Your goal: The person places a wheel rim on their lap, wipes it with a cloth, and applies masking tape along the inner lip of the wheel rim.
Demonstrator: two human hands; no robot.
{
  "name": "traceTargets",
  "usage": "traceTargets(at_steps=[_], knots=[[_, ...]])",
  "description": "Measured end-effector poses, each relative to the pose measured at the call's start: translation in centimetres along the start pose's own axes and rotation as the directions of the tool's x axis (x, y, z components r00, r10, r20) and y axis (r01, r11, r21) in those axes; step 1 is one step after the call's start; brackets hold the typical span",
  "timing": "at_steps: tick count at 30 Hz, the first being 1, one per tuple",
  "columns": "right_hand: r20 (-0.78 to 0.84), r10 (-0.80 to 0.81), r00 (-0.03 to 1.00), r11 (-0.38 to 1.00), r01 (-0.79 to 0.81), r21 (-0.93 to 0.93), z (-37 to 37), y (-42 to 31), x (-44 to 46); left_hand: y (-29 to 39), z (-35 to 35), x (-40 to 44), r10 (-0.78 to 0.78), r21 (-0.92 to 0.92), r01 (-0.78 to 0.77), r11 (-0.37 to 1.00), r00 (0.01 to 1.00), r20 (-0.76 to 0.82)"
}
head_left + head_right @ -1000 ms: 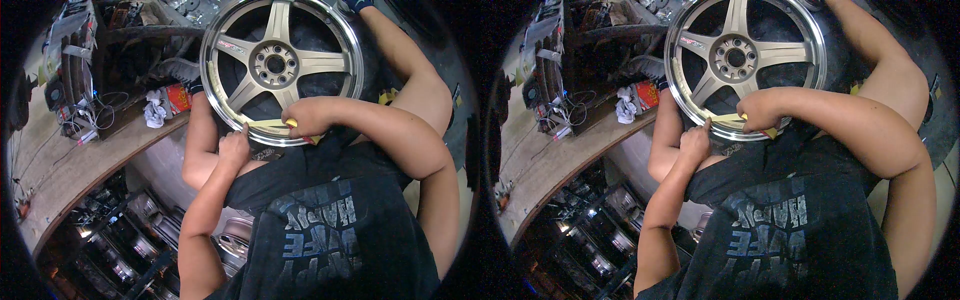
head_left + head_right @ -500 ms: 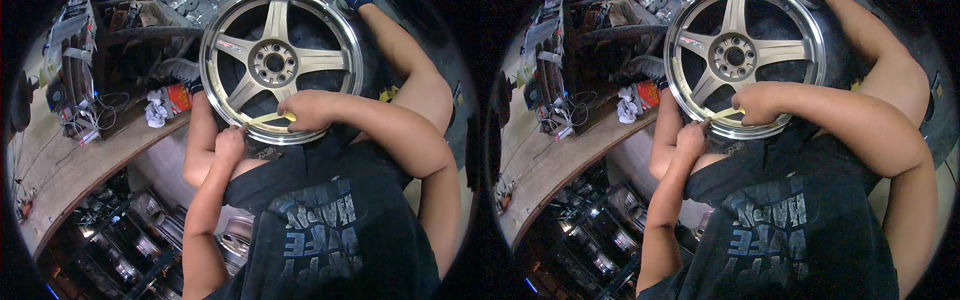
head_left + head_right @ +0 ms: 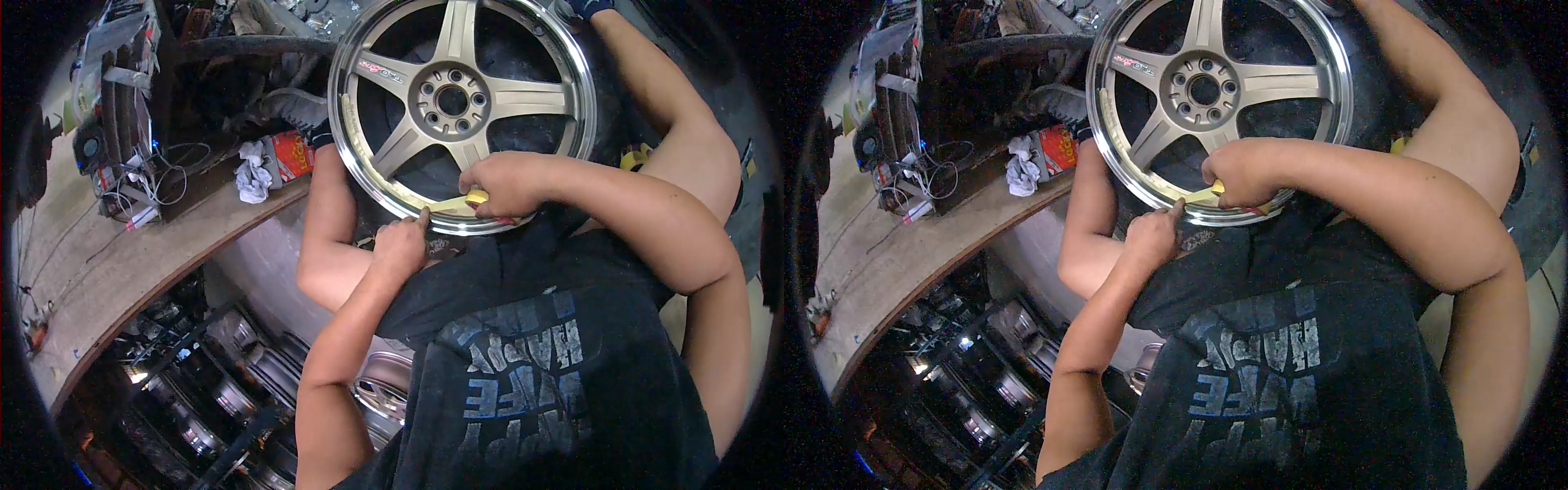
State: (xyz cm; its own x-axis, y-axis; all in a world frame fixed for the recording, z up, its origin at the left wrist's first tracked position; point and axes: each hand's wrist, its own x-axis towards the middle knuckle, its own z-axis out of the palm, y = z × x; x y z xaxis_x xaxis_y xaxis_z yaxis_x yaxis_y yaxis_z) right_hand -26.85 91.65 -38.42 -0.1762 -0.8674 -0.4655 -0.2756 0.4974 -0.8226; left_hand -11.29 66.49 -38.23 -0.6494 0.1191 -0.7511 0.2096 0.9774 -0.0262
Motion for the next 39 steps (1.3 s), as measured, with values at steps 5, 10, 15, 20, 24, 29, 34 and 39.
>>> traceTargets(at_steps=[5, 10, 15, 20, 24, 29, 34, 39], knots=[[-0.015, 0.028, 1.0, 0.999, -0.028, 0.016, -0.4, 0.2, 0.0, -0.1, 0.4, -0.1, 0.008, 0.011, -0.007, 1.0, 0.998, -0.062], [-0.014, 0.017, 1.0, 1.0, -0.017, 0.015, -0.3, 0.4, 0.4, 0.1, -0.4, -0.3, 0.03, -0.004, -0.03, 1.0, 0.996, -0.081], [-0.005, 0.041, 0.999, 0.999, -0.041, -0.006, -0.5, 0.3, 0.3, 0.0, -0.1, -0.1, 0.013, 0.026, -0.011, 1.0, 0.998, -0.068], [0.009, 0.044, 0.999, 0.999, -0.044, -0.01, -0.8, 0.3, 0.1, -3.1, -0.2, 0.0, -0.085, 0.072, 0.095, 0.993, 0.988, -0.132], [-0.025, 0.073, 0.997, 0.997, -0.073, 0.01, -0.9, 1.0, 0.3, -6.3, -1.4, 0.6, -0.235, -0.02, 0.236, 0.972, 0.952, -0.195], [-0.224, 0.075, 0.972, 0.996, -0.061, 0.067, -1.6, 2.7, 1.4, -4.9, 1.3, 1.3, -0.078, -0.108, 0.061, 0.992, 0.984, -0.157], [-0.537, 0.028, 0.843, 1.0, -0.027, 0.01, -2.3, 5.9, 2.9, -3.5, -1.6, 1.3, -0.166, -0.56, 0.117, 0.82, 0.985, -0.038], [-0.845, 0.05, 0.533, 0.991, -0.13, -0.023, -5.6, 9.3, 2.5, -7.1, -0.8, 1.6, -0.652, -0.812, 0.205, 0.547, 0.713, -0.259]])
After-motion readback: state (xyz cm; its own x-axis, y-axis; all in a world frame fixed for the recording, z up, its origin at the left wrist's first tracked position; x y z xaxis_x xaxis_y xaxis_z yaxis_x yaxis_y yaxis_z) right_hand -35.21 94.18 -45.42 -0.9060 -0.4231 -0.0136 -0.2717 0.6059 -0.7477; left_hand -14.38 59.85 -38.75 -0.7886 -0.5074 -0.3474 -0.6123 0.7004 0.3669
